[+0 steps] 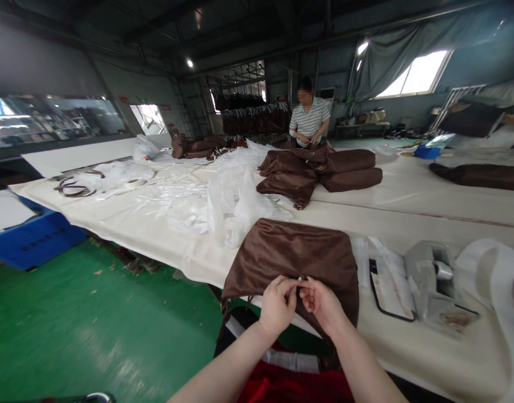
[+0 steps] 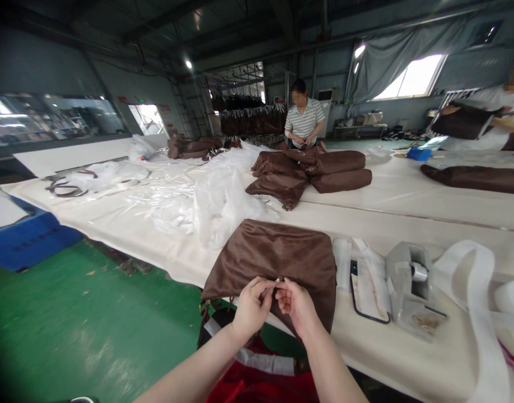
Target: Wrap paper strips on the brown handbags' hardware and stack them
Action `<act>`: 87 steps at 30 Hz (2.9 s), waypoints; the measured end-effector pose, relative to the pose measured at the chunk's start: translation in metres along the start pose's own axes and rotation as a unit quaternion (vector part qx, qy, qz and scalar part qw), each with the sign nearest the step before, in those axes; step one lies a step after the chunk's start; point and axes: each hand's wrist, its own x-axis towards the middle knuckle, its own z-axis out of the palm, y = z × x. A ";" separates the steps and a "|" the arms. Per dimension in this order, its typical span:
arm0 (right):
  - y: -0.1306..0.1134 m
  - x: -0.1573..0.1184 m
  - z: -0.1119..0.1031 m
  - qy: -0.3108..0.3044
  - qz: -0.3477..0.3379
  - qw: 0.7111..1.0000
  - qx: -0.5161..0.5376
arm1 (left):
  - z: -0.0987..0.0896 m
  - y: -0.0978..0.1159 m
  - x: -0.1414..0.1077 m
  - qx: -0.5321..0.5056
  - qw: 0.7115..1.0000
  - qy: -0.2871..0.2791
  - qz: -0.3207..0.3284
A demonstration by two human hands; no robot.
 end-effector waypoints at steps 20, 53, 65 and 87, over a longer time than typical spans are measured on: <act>0.006 0.002 0.003 0.036 -0.065 0.968 -0.242 | 0.007 -0.007 0.007 -0.209 0.960 -0.050 -0.180; -0.022 0.009 -0.036 0.187 -0.155 0.677 -0.695 | 0.021 0.007 0.092 0.249 0.903 -0.279 0.212; -0.016 -0.002 -0.049 0.156 -0.204 0.694 -0.673 | 0.041 0.007 0.083 0.307 0.908 -0.244 0.146; -0.002 -0.008 -0.048 0.109 -0.424 0.605 -0.665 | -0.013 -0.037 0.068 0.283 0.938 -0.100 0.174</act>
